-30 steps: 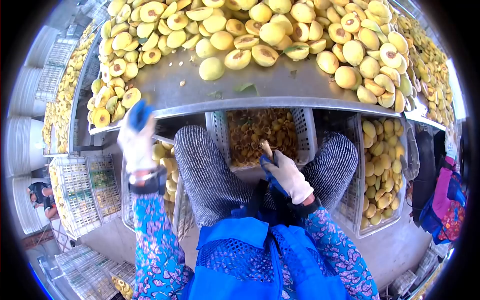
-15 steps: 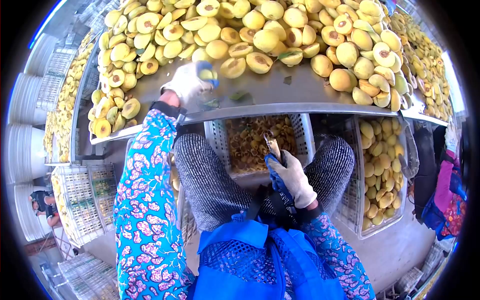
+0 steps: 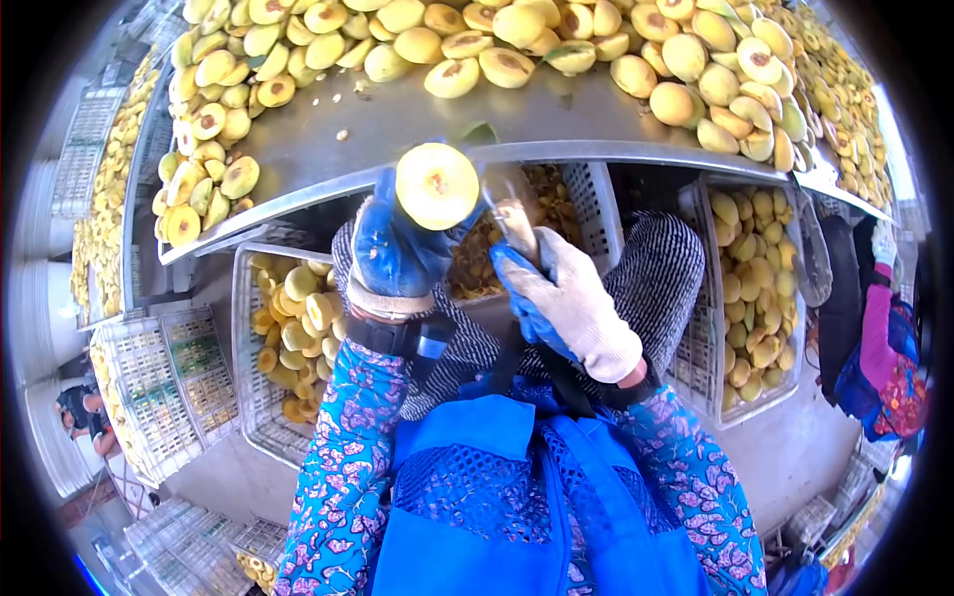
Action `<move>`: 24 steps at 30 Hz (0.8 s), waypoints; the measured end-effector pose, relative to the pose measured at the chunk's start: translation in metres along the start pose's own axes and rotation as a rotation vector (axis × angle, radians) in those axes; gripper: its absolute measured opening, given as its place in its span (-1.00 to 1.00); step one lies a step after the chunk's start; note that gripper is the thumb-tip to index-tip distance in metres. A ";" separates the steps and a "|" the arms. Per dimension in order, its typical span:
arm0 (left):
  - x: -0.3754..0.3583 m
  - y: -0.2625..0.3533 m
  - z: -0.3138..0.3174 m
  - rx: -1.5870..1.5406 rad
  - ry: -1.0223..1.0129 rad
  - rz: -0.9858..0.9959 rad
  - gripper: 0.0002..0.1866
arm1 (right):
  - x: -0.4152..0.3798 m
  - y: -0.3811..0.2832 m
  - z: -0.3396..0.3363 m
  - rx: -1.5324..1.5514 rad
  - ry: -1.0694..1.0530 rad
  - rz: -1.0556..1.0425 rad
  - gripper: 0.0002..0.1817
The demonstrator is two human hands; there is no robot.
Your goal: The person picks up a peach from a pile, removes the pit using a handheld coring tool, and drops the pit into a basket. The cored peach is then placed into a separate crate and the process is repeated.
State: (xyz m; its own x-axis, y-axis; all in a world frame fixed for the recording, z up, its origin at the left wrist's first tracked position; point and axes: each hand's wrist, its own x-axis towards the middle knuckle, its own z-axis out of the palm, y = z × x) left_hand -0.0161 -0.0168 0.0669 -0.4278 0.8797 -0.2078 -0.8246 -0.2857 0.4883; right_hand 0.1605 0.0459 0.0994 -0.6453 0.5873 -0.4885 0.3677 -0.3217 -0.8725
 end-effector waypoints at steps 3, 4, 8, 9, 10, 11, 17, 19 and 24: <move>-0.009 -0.017 0.012 0.172 -0.033 0.086 -0.49 | 0.002 -0.002 0.012 0.283 -0.030 0.004 -0.70; -0.009 -0.023 0.012 0.205 -0.067 0.077 -0.49 | 0.003 -0.001 0.016 0.350 -0.013 0.025 -0.69; -0.009 -0.029 0.001 0.234 -0.034 -0.003 -0.55 | 0.018 0.022 0.018 0.165 0.128 -0.050 -0.72; -0.011 -0.025 -0.001 0.325 0.038 0.001 -0.56 | 0.025 0.028 0.019 0.058 0.156 -0.142 -0.73; -0.008 -0.023 -0.006 0.415 0.076 0.028 -0.56 | 0.026 0.022 0.020 0.080 0.144 -0.129 -0.74; -0.006 -0.021 -0.009 0.502 0.122 0.046 -0.55 | 0.023 0.017 0.020 0.103 0.134 -0.106 -0.75; 0.000 0.098 -0.034 0.537 0.406 0.380 -0.65 | 0.018 0.005 0.010 0.329 0.101 -0.016 -0.83; 0.009 0.148 -0.047 0.604 0.370 0.595 -0.65 | 0.019 0.015 0.003 0.318 0.155 0.021 -0.85; 0.040 0.222 -0.131 1.407 0.566 0.784 -0.67 | 0.020 0.032 -0.002 0.282 0.145 0.109 -0.87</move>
State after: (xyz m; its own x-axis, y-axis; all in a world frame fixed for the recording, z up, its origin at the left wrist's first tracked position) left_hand -0.2653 -0.0946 0.0559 -0.8656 0.3787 0.3276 0.4371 0.2521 0.8634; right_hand 0.1610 0.0489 0.0619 -0.5026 0.6313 -0.5906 0.2163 -0.5696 -0.7929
